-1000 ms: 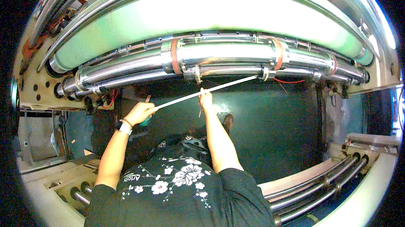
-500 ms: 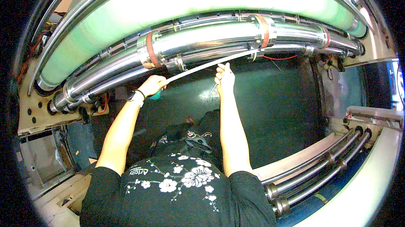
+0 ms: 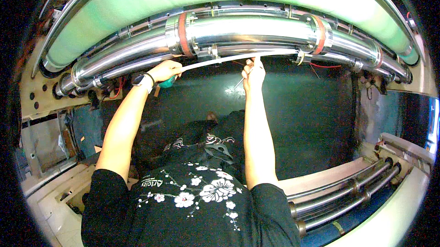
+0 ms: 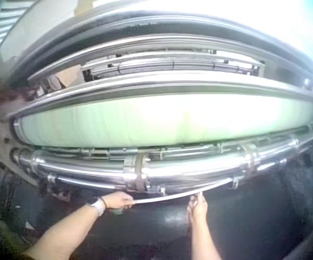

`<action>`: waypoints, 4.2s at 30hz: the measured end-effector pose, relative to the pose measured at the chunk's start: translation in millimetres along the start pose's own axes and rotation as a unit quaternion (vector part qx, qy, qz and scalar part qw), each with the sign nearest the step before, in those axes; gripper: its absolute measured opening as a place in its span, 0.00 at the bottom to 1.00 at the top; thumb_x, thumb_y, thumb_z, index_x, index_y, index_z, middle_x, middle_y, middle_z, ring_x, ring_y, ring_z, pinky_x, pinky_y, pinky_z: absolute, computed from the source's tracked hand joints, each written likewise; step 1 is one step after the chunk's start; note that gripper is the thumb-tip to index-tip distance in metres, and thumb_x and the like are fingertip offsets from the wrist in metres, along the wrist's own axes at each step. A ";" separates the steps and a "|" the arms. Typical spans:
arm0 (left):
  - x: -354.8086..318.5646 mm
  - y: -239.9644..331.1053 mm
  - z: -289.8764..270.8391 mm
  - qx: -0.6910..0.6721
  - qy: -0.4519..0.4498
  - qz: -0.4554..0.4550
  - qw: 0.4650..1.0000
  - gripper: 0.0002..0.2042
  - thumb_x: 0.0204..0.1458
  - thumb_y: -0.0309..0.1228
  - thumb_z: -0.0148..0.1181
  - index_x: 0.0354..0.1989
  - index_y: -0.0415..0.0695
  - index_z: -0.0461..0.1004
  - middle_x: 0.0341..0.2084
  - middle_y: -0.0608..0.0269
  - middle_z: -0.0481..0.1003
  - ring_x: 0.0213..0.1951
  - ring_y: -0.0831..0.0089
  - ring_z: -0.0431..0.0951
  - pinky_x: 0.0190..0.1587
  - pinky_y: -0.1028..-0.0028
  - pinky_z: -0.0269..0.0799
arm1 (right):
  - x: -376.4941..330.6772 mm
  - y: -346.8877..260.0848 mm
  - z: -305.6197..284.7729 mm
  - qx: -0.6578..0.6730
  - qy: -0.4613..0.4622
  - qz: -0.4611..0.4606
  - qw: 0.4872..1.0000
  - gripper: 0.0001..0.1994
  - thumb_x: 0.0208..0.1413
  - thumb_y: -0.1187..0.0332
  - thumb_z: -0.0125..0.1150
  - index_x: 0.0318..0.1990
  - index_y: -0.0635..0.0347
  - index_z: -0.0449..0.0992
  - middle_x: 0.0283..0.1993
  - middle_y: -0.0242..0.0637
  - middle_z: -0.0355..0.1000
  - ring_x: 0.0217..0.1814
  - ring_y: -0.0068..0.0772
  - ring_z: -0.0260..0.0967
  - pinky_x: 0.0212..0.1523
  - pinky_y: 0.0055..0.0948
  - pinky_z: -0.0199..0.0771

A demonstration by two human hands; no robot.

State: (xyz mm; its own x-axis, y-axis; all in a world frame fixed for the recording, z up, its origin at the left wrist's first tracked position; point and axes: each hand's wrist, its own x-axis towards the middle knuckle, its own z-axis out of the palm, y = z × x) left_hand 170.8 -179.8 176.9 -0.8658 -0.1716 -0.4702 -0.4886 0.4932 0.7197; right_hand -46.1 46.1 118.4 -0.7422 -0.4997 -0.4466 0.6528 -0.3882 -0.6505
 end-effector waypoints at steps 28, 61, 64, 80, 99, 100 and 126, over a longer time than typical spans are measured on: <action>17.9 5.0 6.5 -0.053 0.105 0.005 0.993 0.11 0.50 0.34 0.54 0.24 0.38 0.71 0.18 0.66 0.71 0.23 0.79 0.69 0.30 0.78 0.64 | 35.7 -27.5 -21.5 0.011 0.024 -0.084 0.996 0.09 0.55 0.71 0.45 0.23 0.58 0.61 0.18 0.31 0.57 0.13 0.19 0.46 0.12 0.19 0.43; 16.2 25.9 14.1 0.168 0.245 -0.136 0.945 0.14 0.45 0.45 0.53 0.34 0.50 0.76 0.31 0.57 0.75 0.36 0.58 0.74 0.38 0.65 0.68 | 23.7 131.2 22.4 0.048 -0.128 0.310 0.941 0.39 0.48 0.32 0.23 0.37 0.63 0.64 0.28 0.50 0.68 0.15 0.25 0.52 0.11 0.19 0.44; 18.1 24.5 15.3 0.165 0.248 -0.145 0.943 0.14 0.44 0.44 0.56 0.33 0.48 0.76 0.30 0.58 0.75 0.35 0.61 0.75 0.37 0.69 0.69 | 25.1 133.0 29.2 0.123 -0.135 0.319 0.930 0.33 0.49 0.37 0.26 0.35 0.62 0.64 0.23 0.39 0.62 0.16 0.25 0.51 0.12 0.21 0.44; 17.7 30.0 12.1 0.188 0.227 -0.132 0.946 0.15 0.44 0.43 0.57 0.33 0.44 0.76 0.30 0.55 0.75 0.34 0.60 0.75 0.37 0.69 0.69 | 26.5 144.4 31.9 0.253 -0.090 0.331 0.905 0.24 0.50 0.46 0.25 0.27 0.57 0.62 0.19 0.35 0.56 0.14 0.25 0.45 0.13 0.21 0.39; 16.0 29.3 16.0 0.214 0.244 -0.119 0.938 0.15 0.44 0.43 0.57 0.31 0.43 0.76 0.27 0.55 0.75 0.32 0.60 0.75 0.36 0.69 0.69 | 30.2 149.6 31.4 0.226 -0.061 0.293 0.927 0.31 0.54 0.43 0.17 0.27 0.59 0.63 0.19 0.37 0.58 0.14 0.27 0.46 0.13 0.22 0.40; 15.9 28.5 16.1 0.208 0.245 -0.123 0.939 0.15 0.44 0.44 0.56 0.31 0.44 0.76 0.27 0.55 0.75 0.32 0.60 0.75 0.35 0.69 0.69 | 29.9 150.0 30.7 0.227 -0.064 0.295 0.926 0.31 0.54 0.43 0.17 0.27 0.59 0.63 0.18 0.36 0.58 0.14 0.27 0.46 0.13 0.22 0.40; 17.7 21.8 14.7 0.223 0.233 -0.106 0.941 0.13 0.47 0.43 0.51 0.32 0.48 0.75 0.31 0.57 0.74 0.36 0.58 0.73 0.38 0.64 0.69 | 29.0 148.6 32.2 0.200 -0.046 0.265 0.942 0.20 0.50 0.55 0.31 0.26 0.63 0.63 0.18 0.40 0.56 0.14 0.25 0.46 0.12 0.20 0.41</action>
State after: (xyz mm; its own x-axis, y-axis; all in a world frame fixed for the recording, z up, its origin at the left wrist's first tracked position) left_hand 146.4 -159.6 176.7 -0.7579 -0.6106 -0.2300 -0.6520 0.6962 0.3004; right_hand 34.3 -51.1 28.6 -0.2913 -0.7630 -0.5771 0.9466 -0.3169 -0.0589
